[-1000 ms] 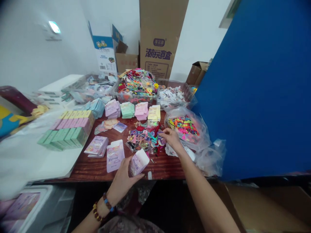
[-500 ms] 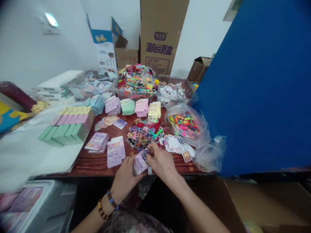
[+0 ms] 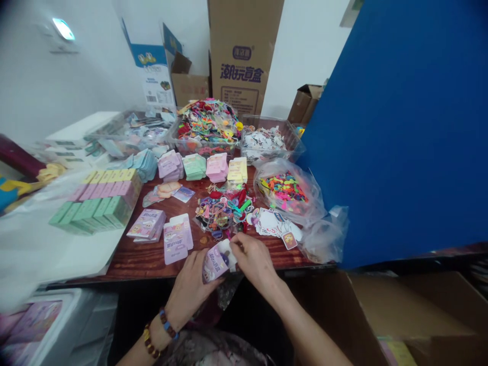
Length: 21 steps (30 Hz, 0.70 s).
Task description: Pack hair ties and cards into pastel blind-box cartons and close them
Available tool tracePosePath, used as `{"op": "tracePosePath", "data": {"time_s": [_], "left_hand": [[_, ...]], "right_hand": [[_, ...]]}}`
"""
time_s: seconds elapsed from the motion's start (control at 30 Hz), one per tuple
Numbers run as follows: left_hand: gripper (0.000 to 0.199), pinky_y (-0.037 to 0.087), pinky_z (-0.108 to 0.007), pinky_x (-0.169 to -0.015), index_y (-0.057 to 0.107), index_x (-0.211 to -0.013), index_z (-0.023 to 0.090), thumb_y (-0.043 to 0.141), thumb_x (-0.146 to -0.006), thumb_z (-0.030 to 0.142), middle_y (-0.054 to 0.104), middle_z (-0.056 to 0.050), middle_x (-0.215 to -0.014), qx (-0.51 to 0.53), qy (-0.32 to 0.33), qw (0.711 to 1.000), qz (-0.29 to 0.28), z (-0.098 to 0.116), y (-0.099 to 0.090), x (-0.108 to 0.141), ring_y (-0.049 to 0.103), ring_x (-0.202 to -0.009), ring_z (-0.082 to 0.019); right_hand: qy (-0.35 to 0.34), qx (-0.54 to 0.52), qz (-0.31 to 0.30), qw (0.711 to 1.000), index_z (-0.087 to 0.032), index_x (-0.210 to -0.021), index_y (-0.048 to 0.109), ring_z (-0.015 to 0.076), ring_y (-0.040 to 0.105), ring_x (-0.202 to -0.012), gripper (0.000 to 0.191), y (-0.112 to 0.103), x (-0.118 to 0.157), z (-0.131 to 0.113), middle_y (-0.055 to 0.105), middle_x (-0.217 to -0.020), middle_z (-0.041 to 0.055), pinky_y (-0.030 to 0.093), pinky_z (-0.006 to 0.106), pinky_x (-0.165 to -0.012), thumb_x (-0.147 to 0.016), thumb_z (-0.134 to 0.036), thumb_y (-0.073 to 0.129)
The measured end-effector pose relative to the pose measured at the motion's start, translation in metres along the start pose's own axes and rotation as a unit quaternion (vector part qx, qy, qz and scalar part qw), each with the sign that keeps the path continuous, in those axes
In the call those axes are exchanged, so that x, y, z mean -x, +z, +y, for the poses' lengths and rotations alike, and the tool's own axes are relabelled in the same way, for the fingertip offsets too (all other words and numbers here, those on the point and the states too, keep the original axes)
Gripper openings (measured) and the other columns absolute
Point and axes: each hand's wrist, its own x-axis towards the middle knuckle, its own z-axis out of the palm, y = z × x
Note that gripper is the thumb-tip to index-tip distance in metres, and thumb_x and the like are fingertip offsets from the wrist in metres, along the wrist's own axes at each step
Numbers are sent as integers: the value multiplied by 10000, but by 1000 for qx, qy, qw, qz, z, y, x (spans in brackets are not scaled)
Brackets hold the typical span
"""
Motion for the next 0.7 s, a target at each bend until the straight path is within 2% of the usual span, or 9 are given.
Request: {"op": "tracePosePath", "data": {"time_s": [0.13, 0.23, 0.3, 0.43, 0.53, 0.6, 0.7], "left_hand": [[633, 478, -502, -1041, 435, -1301, 213, 771, -770, 296, 581, -87, -1202, 19, -5, 999, 37, -12, -5, 4, 567, -1174, -301], [616, 480, -501, -1049, 451, -1297, 217, 762, -781, 348, 589, -94, -1225, 48, -21, 996, 65, -19, -12, 2, 582, -1183, -299], [611, 486, -494, -1045, 459, -1298, 201, 744, -794, 397, 597, -106, -1234, 68, -47, 993, 87, -22, -18, -2, 591, -1186, -298], [652, 487, -508, -1044, 472, -1298, 169, 746, -776, 447, 614, -131, -1233, 74, -66, 990, 104, -25, -25, -7, 608, -1174, -306], [671, 493, -508, -1041, 479, -1305, 166, 750, -765, 459, 626, -133, -1223, 68, -65, 990, 105, -30, -27, -6, 615, -1173, -311], [691, 491, -513, -1044, 468, -1321, 166, 747, -766, 468, 624, -137, -1231, 65, -72, 989, 113, -34, -27, -5, 610, -1185, -316], [678, 481, -521, -1056, 463, -1323, 182, 742, -776, 470, 613, -136, -1249, 55, -67, 988, 128, -41, -29, -3, 603, -1198, -316]], "right_hand": [[56, 4, 78, 995, -241, -834, 624, 160, 588, -562, 176, -18, -16, 39, 641, -671, -20, 392, 253, -565, -889, -366, 512], [88, 14, 40, 995, -235, -840, 610, 145, 596, -516, 127, -20, -26, 64, 662, -692, -31, 406, 257, -580, -880, -306, 513], [96, 31, 8, 995, -237, -876, 623, 145, 607, -525, 122, -16, -30, 70, 678, -711, -31, 409, 260, -601, -888, -294, 516], [75, 70, 25, 994, -245, -947, 648, 179, 675, -748, 126, -1, -32, 60, 733, -872, -5, 414, 265, -679, -906, -324, 560], [0, 100, -2, 995, -245, -941, 660, 184, 679, -891, 131, 12, -30, 45, 736, -959, -3, 409, 263, -724, -937, -305, 543], [-35, 163, -29, 986, -238, -943, 662, 192, 679, -923, 171, 21, -28, 35, 726, -1003, 10, 399, 267, -703, -964, -318, 513], [-16, 284, -37, 958, -220, -1035, 642, 220, 684, -912, 215, 33, -27, 23, 707, -1068, 51, 367, 277, -629, -977, -366, 495]]}}
